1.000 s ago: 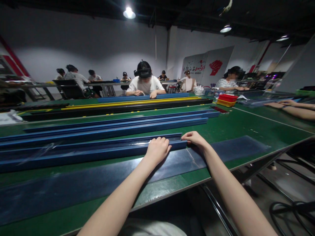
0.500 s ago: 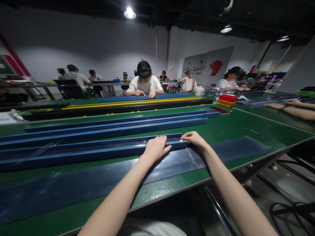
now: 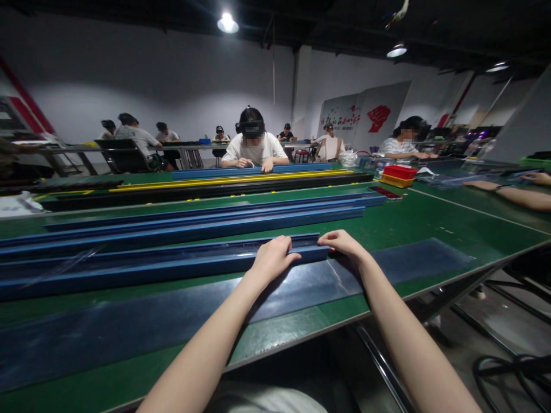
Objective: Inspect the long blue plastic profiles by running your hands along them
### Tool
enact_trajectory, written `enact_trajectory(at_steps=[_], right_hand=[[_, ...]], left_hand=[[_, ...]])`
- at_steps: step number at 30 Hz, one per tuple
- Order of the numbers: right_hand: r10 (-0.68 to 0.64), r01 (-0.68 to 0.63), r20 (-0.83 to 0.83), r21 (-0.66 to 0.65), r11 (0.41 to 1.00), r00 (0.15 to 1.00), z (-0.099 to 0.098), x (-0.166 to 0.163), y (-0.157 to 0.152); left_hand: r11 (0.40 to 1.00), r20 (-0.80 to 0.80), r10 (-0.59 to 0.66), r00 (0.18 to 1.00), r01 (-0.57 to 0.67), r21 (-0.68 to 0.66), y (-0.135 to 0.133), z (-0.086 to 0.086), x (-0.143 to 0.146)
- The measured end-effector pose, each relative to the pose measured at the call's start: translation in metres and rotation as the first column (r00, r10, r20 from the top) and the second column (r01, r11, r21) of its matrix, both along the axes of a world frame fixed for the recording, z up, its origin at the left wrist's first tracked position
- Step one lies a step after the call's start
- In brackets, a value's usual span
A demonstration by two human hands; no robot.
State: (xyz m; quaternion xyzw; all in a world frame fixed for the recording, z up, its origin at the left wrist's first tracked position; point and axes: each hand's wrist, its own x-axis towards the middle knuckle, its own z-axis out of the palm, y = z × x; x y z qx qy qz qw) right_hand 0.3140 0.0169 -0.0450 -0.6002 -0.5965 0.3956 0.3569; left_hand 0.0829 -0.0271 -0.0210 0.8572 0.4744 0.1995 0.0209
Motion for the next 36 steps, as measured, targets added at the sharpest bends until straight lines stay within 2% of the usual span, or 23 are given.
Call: enact_trajectory(at_steps=[10, 19, 36], right_hand=[[0.002, -0.002, -0.032, -0.009, 1.0, 0.999, 0.008, -0.0007, -0.0061], [-0.013, 0.013, -0.034, -0.01, 1.0, 0.999, 0.0064, -0.0015, -0.0052], [0.01, -0.009, -0.037, 0.017, 1.0, 0.999, 0.0038, -0.0021, -0.004]], left_hand=[[0.998, -0.009, -0.014, 1.0, 0.014, 0.054, -0.0001, -0.0019, -0.0005], [0.996, -0.04, -0.021, 0.999, 0.024, 0.087, -0.0006, -0.0011, -0.0011], [0.999, -0.093, 0.007, 0.996, -0.003, 0.043, -0.002, 0.0033, -0.0018]])
